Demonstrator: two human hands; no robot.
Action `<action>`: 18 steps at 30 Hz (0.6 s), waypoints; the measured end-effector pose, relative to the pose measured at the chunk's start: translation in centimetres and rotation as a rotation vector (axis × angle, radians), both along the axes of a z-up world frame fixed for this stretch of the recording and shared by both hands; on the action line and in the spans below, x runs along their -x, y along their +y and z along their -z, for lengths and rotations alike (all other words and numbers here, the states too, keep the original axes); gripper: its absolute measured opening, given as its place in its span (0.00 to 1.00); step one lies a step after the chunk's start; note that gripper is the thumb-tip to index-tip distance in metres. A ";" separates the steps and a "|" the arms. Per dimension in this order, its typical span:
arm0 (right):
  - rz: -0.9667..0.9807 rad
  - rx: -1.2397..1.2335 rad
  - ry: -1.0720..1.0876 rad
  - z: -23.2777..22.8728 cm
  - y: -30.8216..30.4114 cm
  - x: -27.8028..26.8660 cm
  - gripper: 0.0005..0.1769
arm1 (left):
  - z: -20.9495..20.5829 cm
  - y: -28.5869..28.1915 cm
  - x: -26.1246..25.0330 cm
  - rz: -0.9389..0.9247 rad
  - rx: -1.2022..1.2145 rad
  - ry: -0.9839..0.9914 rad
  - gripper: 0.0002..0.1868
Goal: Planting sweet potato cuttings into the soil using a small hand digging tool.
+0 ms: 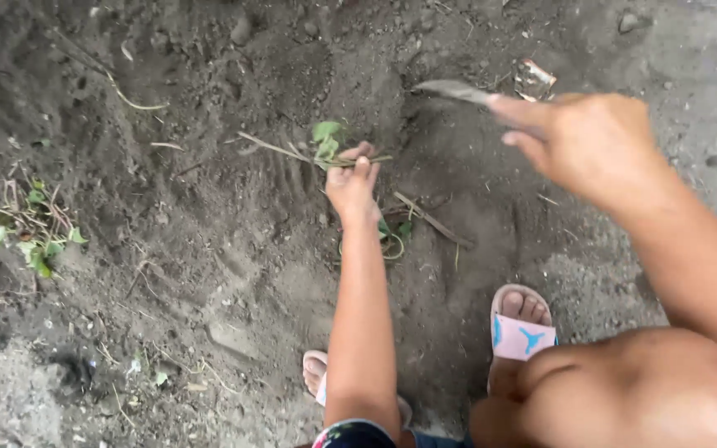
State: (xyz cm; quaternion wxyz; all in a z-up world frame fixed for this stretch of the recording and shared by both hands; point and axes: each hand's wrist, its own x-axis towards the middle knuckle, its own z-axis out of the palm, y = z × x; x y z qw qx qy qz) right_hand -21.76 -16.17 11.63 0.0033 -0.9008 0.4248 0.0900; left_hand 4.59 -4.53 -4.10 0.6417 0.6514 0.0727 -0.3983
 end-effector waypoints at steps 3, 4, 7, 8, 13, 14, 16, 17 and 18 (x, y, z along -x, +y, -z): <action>-0.059 -0.243 0.076 8.7 -0.3 -6.2 0.28 | -0.7 -0.6 -0.8 -0.023 0.052 -0.041 0.06; -0.055 -0.232 0.073 9.0 1.2 -5.9 0.28 | -0.2 -0.6 -0.2 -0.020 0.062 -0.043 0.06; -0.025 -0.105 -0.179 9.5 1.5 -5.0 0.19 | 0.0 -2.1 1.0 -0.029 0.126 -0.108 0.10; 0.260 -0.442 -0.466 10.5 0.3 -4.3 0.23 | 0.4 -2.2 1.5 -0.014 0.144 -0.128 0.08; 0.604 -0.772 -0.326 -0.2 -0.7 -2.6 0.27 | 1.5 -2.3 2.7 0.026 0.142 -0.181 0.06; 0.363 -0.472 -0.105 0.1 -0.7 -1.8 0.27 | 0.7 -3.0 2.4 0.039 0.149 -0.198 0.05; 0.124 -0.171 0.107 3.2 -1.0 -3.1 0.27 | -0.7 -4.7 1.9 0.051 0.161 -0.211 0.05; 0.050 -0.254 0.123 6.1 -1.4 -4.9 0.34 | -1.0 -5.6 1.8 0.091 0.123 -0.361 0.05; -0.025 -0.362 0.135 9.3 -0.5 -6.7 0.42 | -1.3 -5.1 1.7 0.138 0.060 -0.511 0.05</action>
